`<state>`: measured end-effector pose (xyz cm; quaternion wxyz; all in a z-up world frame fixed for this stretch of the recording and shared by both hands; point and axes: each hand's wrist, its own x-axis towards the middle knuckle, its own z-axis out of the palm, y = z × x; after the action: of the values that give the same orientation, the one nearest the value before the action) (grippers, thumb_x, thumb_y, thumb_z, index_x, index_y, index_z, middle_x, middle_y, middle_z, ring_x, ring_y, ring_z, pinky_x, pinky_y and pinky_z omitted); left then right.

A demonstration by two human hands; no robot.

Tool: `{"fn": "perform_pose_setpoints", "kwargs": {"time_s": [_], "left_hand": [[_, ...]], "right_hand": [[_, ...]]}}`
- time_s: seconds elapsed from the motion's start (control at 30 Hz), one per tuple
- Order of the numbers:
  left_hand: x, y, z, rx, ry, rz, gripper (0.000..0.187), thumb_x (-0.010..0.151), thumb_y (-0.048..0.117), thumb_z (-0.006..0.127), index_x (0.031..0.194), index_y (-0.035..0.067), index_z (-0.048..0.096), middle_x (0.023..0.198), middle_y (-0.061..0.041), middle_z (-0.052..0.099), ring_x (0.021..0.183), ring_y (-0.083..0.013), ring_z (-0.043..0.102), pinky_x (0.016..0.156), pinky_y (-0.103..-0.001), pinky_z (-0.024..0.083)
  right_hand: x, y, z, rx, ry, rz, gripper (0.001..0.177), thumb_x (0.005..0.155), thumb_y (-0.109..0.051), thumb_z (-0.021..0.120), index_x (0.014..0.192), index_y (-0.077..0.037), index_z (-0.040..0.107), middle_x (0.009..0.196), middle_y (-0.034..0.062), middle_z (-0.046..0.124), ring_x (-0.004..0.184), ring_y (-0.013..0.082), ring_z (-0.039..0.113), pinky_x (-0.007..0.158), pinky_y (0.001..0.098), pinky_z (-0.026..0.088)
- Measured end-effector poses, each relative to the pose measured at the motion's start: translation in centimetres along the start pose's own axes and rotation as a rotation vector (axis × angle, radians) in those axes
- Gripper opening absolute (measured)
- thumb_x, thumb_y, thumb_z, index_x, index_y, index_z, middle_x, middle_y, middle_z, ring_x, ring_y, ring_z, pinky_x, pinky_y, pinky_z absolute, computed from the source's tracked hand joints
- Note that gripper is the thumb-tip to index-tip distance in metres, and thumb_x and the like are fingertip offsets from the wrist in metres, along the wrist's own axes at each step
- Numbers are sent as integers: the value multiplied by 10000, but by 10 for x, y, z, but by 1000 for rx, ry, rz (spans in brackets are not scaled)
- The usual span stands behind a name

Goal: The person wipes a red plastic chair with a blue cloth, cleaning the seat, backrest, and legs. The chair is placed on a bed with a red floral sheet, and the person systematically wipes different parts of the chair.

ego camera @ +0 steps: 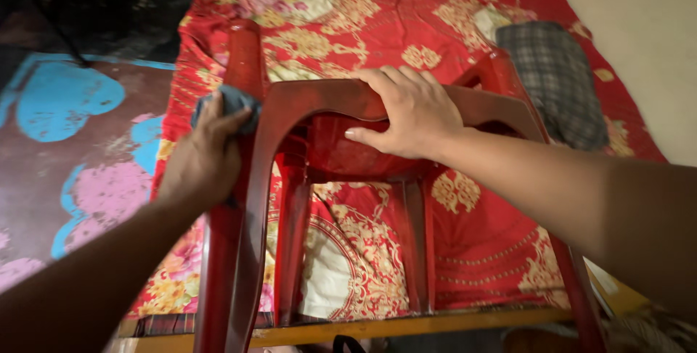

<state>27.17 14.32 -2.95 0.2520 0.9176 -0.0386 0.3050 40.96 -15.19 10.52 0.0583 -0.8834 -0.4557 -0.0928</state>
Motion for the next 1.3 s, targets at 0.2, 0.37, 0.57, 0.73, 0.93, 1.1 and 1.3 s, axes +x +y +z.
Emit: {"fn": "perform_pose_setpoints", "kwargs": {"time_s": [0.2, 0.37, 0.57, 0.73, 0.93, 1.1, 1.3], "left_hand": [[71, -61, 31, 61, -143, -97, 405, 934, 122, 607, 1323, 189, 696, 1481, -306, 528, 1142, -531, 608, 979, -563, 494], [126, -93, 44, 58, -299, -224, 440, 937, 168, 569, 1342, 248, 722, 1353, -222, 653, 1142, -468, 639, 1033, -527, 492], [156, -102, 58, 80, -255, -282, 423, 969, 219, 589, 1370, 246, 723, 1292, -258, 654, 1116, -481, 629, 995, -525, 486], [157, -79, 44, 37, -277, -533, 412, 965, 299, 581, 1364, 305, 679, 1325, -197, 638, 1146, -440, 627, 991, -515, 496], [139, -91, 47, 86, -297, -229, 467, 967, 189, 539, 1406, 219, 697, 1332, -327, 609, 1130, -535, 608, 1038, -539, 477], [108, -73, 31, 45, -187, 80, 463, 922, 120, 549, 1360, 111, 698, 1508, -365, 490, 1293, -556, 539, 1118, -531, 447], [71, -25, 3, -11, -252, -46, 506, 862, 82, 522, 1339, 126, 685, 1544, -331, 426, 1393, -533, 405, 1078, -517, 438]], "right_hand": [[-5, -1, -1, 12, 20, 4, 780, 828, -595, 769, 1433, -173, 517, 1264, 89, 639, 1195, 319, 597, 1035, 486, 425], [-8, 0, 0, -5, 67, -41, 774, 853, -580, 781, 1447, -160, 516, 1274, 86, 638, 1186, 315, 599, 1040, 485, 430], [-9, -1, 1, -4, 62, -53, 766, 865, -578, 780, 1452, -161, 519, 1270, 66, 641, 1188, 291, 603, 1051, 469, 441], [-9, -1, -1, -22, 85, -83, 781, 878, -609, 780, 1453, -149, 521, 1263, 81, 637, 1173, 292, 603, 1024, 464, 442], [-10, -1, -5, -10, 55, -56, 790, 856, -625, 770, 1445, -155, 533, 1230, 83, 646, 1152, 295, 610, 1014, 464, 446], [-9, -2, -5, -25, 47, -52, 795, 854, -633, 761, 1449, -155, 537, 1218, 92, 645, 1155, 308, 610, 1017, 472, 450], [-8, -1, -3, -30, 56, -52, 803, 847, -639, 753, 1436, -138, 536, 1244, 99, 644, 1166, 311, 604, 1037, 477, 440]]}}
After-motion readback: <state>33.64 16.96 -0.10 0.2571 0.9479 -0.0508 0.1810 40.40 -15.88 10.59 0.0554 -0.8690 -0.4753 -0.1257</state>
